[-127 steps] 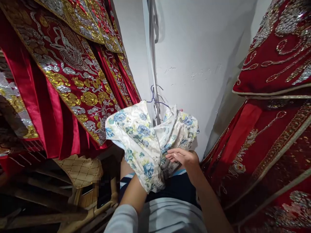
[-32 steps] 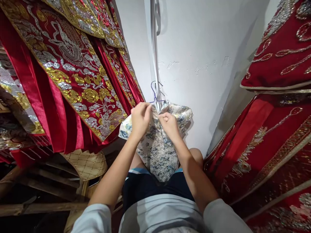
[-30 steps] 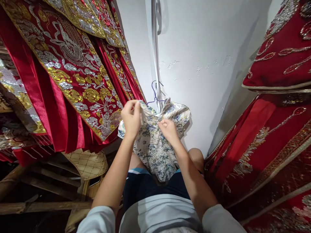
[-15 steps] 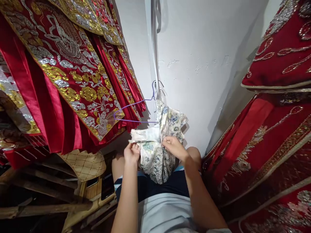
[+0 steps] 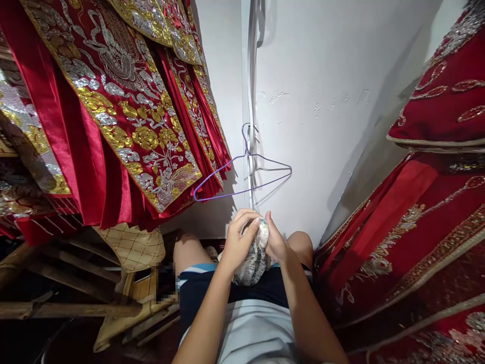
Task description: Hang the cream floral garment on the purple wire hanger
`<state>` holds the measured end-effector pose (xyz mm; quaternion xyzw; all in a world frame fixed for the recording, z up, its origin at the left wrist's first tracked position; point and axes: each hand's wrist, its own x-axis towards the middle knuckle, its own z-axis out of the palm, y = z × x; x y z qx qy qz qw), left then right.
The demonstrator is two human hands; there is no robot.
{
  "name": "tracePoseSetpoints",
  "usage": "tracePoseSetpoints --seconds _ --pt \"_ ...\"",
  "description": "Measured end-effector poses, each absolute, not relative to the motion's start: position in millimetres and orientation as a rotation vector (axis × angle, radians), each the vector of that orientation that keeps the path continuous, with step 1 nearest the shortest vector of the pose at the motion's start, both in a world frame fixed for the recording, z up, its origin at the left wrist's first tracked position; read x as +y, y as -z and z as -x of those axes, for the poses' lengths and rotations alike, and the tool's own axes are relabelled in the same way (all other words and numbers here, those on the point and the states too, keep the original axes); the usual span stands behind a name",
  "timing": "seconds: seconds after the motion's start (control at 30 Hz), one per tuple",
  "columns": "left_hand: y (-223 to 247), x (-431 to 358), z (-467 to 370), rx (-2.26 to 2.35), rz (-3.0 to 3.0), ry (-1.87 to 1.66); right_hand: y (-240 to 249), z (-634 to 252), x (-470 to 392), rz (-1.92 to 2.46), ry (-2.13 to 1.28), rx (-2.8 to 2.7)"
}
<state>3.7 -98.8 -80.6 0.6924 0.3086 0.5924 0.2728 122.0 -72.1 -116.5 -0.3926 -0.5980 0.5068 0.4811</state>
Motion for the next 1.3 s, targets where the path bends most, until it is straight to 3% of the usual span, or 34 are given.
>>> tracePoseSetpoints --seconds 0.1,0.27,0.53,0.77,0.93,1.1,1.3 --pt "88.3 -92.7 8.3 0.843 -1.821 -1.491 109.8 -129.8 -78.5 0.854 -1.384 -1.476" --pt "104.4 -92.6 34.9 0.638 -2.065 -0.977 64.2 -166.3 -96.4 0.676 -1.711 -1.949" --pt "112.9 -87.3 119.2 1.170 -2.480 -0.493 20.7 -205.8 -85.9 0.991 -1.071 -2.101" --pt "84.0 -65.6 178.3 1.479 -2.631 -0.636 50.0 -181.4 -1.2 0.953 -0.539 -1.861" --pt "70.2 -53.0 170.1 1.679 -2.542 -0.711 62.1 -184.9 26.1 0.984 -0.499 -1.888" --pt "61.5 -34.6 153.2 1.685 -2.592 -0.716 43.1 -207.2 17.7 1.008 -0.539 -1.852" --pt "35.6 -13.5 124.6 1.652 -2.652 -1.193 33.0 -200.1 6.5 1.071 -0.611 -1.835"
